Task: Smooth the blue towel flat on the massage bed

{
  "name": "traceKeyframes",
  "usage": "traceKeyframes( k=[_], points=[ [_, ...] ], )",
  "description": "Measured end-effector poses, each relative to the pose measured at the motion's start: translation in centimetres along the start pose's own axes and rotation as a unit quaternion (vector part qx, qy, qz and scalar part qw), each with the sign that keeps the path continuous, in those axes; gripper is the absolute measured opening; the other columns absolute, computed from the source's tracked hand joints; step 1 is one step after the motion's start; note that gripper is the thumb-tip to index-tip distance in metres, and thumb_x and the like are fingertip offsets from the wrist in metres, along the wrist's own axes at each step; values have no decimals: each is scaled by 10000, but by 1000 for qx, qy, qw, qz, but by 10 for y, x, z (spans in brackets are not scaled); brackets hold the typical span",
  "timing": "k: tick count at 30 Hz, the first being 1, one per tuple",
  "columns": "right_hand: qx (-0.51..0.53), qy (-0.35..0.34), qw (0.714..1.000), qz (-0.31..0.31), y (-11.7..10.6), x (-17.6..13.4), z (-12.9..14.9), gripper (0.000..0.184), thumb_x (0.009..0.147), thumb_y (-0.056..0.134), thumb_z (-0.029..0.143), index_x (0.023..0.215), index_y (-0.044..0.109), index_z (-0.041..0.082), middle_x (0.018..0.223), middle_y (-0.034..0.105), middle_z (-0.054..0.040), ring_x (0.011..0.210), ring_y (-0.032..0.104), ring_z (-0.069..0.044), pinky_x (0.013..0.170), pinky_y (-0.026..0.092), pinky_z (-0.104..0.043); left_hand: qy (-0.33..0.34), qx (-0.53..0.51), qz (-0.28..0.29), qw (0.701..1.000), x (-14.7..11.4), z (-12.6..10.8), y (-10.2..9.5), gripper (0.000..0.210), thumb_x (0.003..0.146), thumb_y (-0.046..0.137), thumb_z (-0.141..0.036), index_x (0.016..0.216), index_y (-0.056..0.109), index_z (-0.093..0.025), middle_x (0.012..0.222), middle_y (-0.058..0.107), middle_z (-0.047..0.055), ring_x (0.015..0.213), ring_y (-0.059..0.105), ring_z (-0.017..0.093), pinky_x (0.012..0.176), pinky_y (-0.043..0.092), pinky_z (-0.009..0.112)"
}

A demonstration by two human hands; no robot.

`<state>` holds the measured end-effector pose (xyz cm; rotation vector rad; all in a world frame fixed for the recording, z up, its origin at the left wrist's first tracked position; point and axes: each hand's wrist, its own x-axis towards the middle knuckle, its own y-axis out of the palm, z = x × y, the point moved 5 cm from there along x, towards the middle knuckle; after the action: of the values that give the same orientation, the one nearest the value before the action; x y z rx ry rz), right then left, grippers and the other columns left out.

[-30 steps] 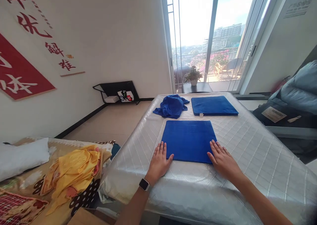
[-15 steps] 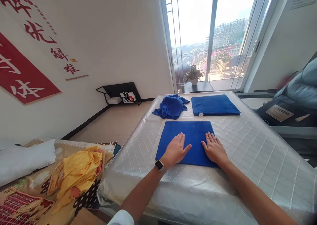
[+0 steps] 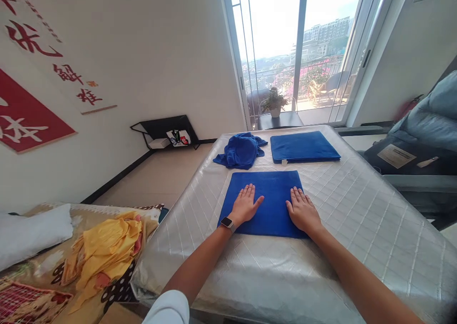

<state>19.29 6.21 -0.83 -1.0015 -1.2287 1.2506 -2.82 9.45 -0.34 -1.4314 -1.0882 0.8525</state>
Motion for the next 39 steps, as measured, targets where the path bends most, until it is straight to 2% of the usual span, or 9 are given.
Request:
traceKeyframes(
  k=[4, 7, 13, 19, 23, 29, 33, 36, 39],
  points=[
    [-1, 7, 1000, 17, 0, 1, 0, 642, 1018, 210, 386, 1559, 280, 49, 1627, 250, -122, 1505, 207, -236, 1224, 172, -410, -97, 10, -1, 995, -16, 57, -6, 920, 968, 36, -696, 1552, 251, -18, 1627, 205, 175, 1515, 167, 261, 1234, 165, 407],
    [-4, 10, 1000, 26, 2, 0, -1, 645, 1019, 207, 391, 1564, 269, 51, 1632, 235, -116, 1510, 188, -232, 1228, 167, -408, -126, 8, -11, 992, -20, 72, -6, 931, 966, 39, -698, 1546, 255, -3, 1626, 202, 187, 1511, 186, 268, 1229, 179, 395],
    [-22, -4, 998, 62, -3, 12, -7, 653, 1017, 201, 423, 1572, 261, 86, 1642, 211, -90, 1512, 182, -239, 1227, 173, -442, -120, 7, -23, 992, -20, 70, -4, 901, 976, 69, -685, 1541, 271, -12, 1615, 231, 198, 1504, 210, 284, 1218, 209, 414],
    [-16, 9, 999, 31, -17, 73, -13, 666, 1018, 170, 424, 1569, 251, 59, 1644, 207, -117, 1519, 149, -232, 1229, 162, -428, -114, 9, -39, 993, -21, 70, -5, 885, 983, 72, -677, 1537, 289, -23, 1609, 247, 198, 1498, 228, 282, 1216, 217, 417],
    [-9, 25, 998, 53, -1, 99, -17, 678, 1018, 174, 429, 1567, 238, 37, 1644, 204, -120, 1517, 157, -230, 1228, 158, -413, -110, 11, -50, 993, -21, 71, -1, 878, 987, 80, -673, 1533, 299, -23, 1602, 264, 202, 1492, 248, 281, 1212, 238, 426],
    [1, 23, 1000, 14, 14, 97, -23, 678, 1018, 174, 431, 1564, 255, 37, 1639, 227, -119, 1516, 161, -223, 1229, 143, -393, -121, 21, -63, 990, -24, 73, -9, 851, 999, 121, -660, 1523, 321, -20, 1578, 311, 224, 1477, 286, 297, 1199, 272, 453],
    [12, 24, 1000, 6, 13, 95, -20, 678, 1018, 184, 429, 1557, 270, 28, 1632, 241, -138, 1514, 168, -239, 1226, 153, -403, -31, 21, -84, 996, -21, 37, -24, 761, 1026, 152, -606, 1519, 351, -61, 1580, 335, 184, 1475, 297, 268, 1202, 285, 437],
    [13, 18, 1000, -3, 12, 95, -20, 672, 1017, 194, 417, 1552, 280, 19, 1627, 257, -147, 1510, 182, -255, 1223, 164, -412, 115, 0, -70, 991, -1, -27, -23, 679, 1038, 203, -582, 1499, 405, -126, 1550, 419, 131, 1452, 354, 206, 1191, 315, 362],
    [7, 6, 1000, -6, 12, 94, -22, 647, 1012, 212, 364, 1551, 279, 14, 1627, 258, -149, 1510, 180, -261, 1220, 175, -407, 181, -10, -86, 980, 42, -88, -15, 648, 1044, 232, -557, 1473, 437, -117, 1520, 465, 138, 1441, 373, 210, 1198, 297, 367]
  ],
)
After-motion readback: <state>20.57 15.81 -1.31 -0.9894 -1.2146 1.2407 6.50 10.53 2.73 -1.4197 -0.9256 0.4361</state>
